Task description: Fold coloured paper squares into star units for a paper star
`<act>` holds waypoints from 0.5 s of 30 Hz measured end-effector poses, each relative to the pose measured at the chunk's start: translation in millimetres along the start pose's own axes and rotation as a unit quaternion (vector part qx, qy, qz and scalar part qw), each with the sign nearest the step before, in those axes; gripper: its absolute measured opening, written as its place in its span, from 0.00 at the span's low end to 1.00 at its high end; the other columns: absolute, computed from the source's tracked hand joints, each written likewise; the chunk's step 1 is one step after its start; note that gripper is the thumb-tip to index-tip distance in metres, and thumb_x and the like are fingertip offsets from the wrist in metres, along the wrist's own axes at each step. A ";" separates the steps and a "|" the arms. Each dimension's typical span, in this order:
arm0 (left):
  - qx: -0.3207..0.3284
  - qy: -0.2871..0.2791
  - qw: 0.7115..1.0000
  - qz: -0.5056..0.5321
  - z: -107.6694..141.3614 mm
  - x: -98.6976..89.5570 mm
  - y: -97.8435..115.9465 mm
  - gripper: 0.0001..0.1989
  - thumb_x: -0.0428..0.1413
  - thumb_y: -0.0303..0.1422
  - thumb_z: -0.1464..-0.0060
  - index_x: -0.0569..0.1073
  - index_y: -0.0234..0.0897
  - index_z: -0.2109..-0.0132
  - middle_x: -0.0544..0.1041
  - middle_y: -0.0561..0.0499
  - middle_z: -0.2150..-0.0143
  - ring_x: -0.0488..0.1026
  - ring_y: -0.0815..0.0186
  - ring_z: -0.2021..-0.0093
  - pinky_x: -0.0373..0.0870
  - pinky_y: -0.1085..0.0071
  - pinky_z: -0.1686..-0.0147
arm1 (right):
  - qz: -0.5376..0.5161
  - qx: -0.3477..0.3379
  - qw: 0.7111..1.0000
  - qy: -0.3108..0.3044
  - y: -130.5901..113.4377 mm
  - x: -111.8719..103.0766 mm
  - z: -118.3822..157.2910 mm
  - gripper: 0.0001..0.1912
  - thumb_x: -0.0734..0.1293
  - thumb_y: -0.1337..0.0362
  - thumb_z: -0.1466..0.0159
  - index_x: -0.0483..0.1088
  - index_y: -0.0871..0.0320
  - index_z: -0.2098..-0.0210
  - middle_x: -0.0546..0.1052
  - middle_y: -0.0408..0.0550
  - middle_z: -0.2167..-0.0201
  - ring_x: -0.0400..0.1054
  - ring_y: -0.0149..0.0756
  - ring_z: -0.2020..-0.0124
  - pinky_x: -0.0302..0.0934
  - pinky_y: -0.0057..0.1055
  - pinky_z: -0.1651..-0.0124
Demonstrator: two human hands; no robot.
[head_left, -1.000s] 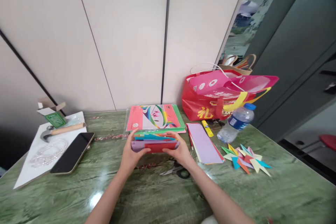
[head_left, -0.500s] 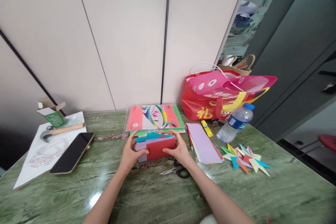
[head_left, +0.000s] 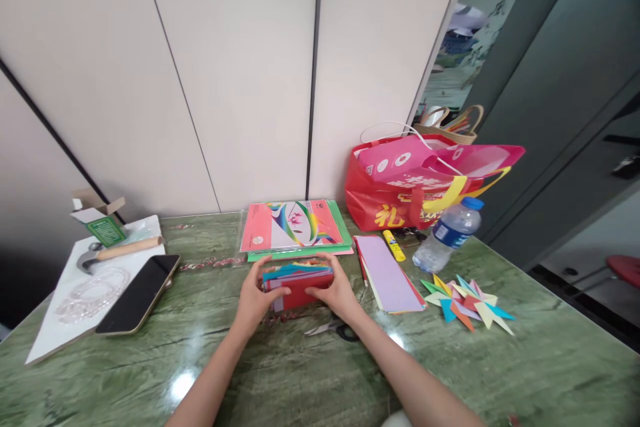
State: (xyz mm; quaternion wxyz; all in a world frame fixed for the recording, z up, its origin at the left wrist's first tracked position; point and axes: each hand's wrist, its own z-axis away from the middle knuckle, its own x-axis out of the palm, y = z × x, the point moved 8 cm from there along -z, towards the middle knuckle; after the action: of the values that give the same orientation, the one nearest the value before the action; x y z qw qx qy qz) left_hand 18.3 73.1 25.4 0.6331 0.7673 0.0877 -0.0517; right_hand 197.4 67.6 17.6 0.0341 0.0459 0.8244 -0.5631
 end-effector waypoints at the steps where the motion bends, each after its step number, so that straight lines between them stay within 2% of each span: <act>1: -0.007 0.000 1.000 0.003 -0.2 0.4 -1.5 0.33 0.64 0.34 0.69 0.65 0.37 0.51 0.76 0.48 0.59 0.74 0.60 0.62 0.70 0.63 0.61 | 0.001 0.006 1.000 0.005 2.5 0.0 0.7 0.32 0.73 0.67 0.57 0.59 0.55 0.54 0.70 0.47 0.55 0.64 0.41 0.52 0.57 0.38 0.49; 4: -0.011 -0.001 1.000 -0.003 0.3 2.2 -0.9 0.27 0.64 0.34 0.68 0.68 0.35 0.56 0.77 0.48 0.61 0.74 0.59 0.62 0.70 0.63 0.60 | -0.006 0.020 1.000 -0.008 7.1 6.6 3.8 0.33 0.74 0.66 0.58 0.59 0.57 0.54 0.71 0.48 0.57 0.66 0.41 0.55 0.59 0.37 0.51; 7: -0.004 0.000 1.000 -0.013 1.3 1.9 4.1 0.23 0.63 0.34 0.66 0.70 0.35 0.59 0.77 0.48 0.61 0.73 0.59 0.60 0.68 0.62 0.58 | -0.010 -0.007 1.000 0.006 2.0 5.4 4.7 0.31 0.72 0.66 0.56 0.60 0.55 0.54 0.70 0.48 0.55 0.65 0.41 0.53 0.57 0.37 0.49; 12: 0.004 -0.014 1.000 -0.020 1.6 1.4 9.7 0.27 0.64 0.31 0.70 0.69 0.37 0.56 0.77 0.52 0.66 0.75 0.60 0.65 0.71 0.63 0.62 | -0.006 -0.016 1.000 -0.021 -0.3 2.7 1.4 0.33 0.72 0.67 0.55 0.56 0.54 0.52 0.72 0.45 0.61 0.67 0.40 0.57 0.59 0.38 0.52; 15: 0.012 -0.004 1.000 -0.025 1.8 1.0 10.5 0.27 0.64 0.33 0.68 0.69 0.38 0.55 0.77 0.52 0.65 0.74 0.60 0.63 0.70 0.62 0.60 | -0.008 -0.012 1.000 -0.001 -3.7 0.4 1.1 0.29 0.71 0.67 0.53 0.57 0.54 0.54 0.71 0.45 0.61 0.67 0.40 0.57 0.59 0.39 0.52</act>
State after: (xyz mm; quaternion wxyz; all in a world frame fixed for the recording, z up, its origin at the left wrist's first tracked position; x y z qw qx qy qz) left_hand 21.5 69.5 34.9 0.6231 0.7720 0.1036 -0.0711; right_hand 196.5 65.3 20.6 0.0308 0.0385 0.8315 -0.5533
